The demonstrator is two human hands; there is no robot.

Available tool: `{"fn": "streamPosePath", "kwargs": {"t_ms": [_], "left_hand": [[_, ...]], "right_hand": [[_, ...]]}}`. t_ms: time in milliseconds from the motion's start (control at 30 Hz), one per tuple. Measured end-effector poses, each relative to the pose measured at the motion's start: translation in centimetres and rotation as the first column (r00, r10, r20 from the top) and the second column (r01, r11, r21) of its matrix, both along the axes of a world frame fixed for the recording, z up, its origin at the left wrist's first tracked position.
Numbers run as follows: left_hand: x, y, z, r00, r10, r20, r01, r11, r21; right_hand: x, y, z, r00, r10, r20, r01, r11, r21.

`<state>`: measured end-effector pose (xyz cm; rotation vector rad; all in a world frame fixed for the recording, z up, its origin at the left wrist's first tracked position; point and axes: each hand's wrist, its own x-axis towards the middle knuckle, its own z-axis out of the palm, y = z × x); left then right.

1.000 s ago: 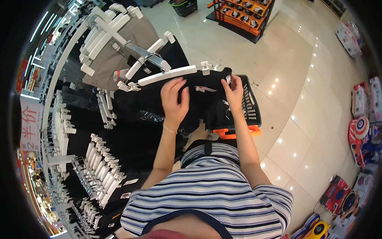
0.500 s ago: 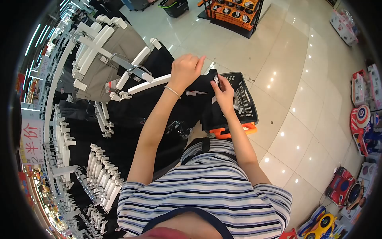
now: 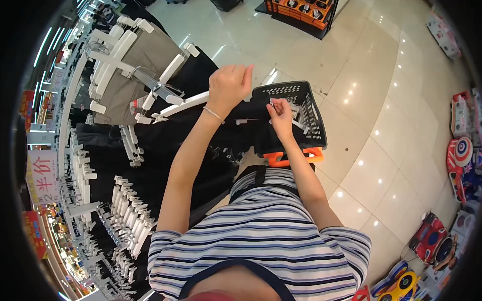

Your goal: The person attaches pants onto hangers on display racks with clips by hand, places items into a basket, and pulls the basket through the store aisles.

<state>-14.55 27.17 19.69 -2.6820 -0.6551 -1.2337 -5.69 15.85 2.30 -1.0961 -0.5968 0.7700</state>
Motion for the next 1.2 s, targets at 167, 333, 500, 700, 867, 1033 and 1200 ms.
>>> {"fn": "streamPosePath", "kwargs": {"t_ms": [167, 333, 500, 700, 867, 1033, 1200], "left_hand": [[0.6, 1.5, 0.0, 0.995, 0.099, -0.020, -0.100, 0.994, -0.050], [-0.6, 1.1, 1.7, 0.967, -0.135, 0.217, 0.071, 0.958, 0.278], [-4.6, -4.8, -2.6, 0.980, -0.169, 0.101, 0.189, 0.952, -0.240], [-7.6, -4.8, -7.2, 0.998, 0.040, 0.051, -0.003, 0.810, -0.586], [-9.9, -6.4, -5.7, 0.966, -0.047, -0.255, -0.189, 0.546, -0.817], [-6.7, -7.6, -6.3, 0.766, -0.577, -0.283, -0.203, 0.200, -0.958], [-6.0, -9.3, -7.5, 0.951, 0.015, 0.310, 0.224, -0.725, -0.651]], "right_hand": [[-0.1, -2.9, 1.5, 0.992, 0.115, -0.053, -0.118, 0.990, -0.076], [-0.2, -4.6, 2.6, 0.995, 0.091, 0.044, -0.087, 0.994, -0.070], [-0.3, -5.8, 3.9, 0.998, 0.051, 0.038, -0.048, 0.996, -0.074], [0.2, -6.4, 4.3, 0.883, 0.171, -0.437, -0.104, 0.980, 0.171], [0.3, -7.6, 6.7, 0.936, 0.087, -0.340, -0.031, 0.986, 0.166], [-2.5, -9.5, 9.4, 0.912, -0.011, 0.410, -0.040, 0.992, 0.116], [-3.6, -10.5, 9.7, 0.766, 0.037, 0.642, -0.191, 0.966, 0.172]]}}
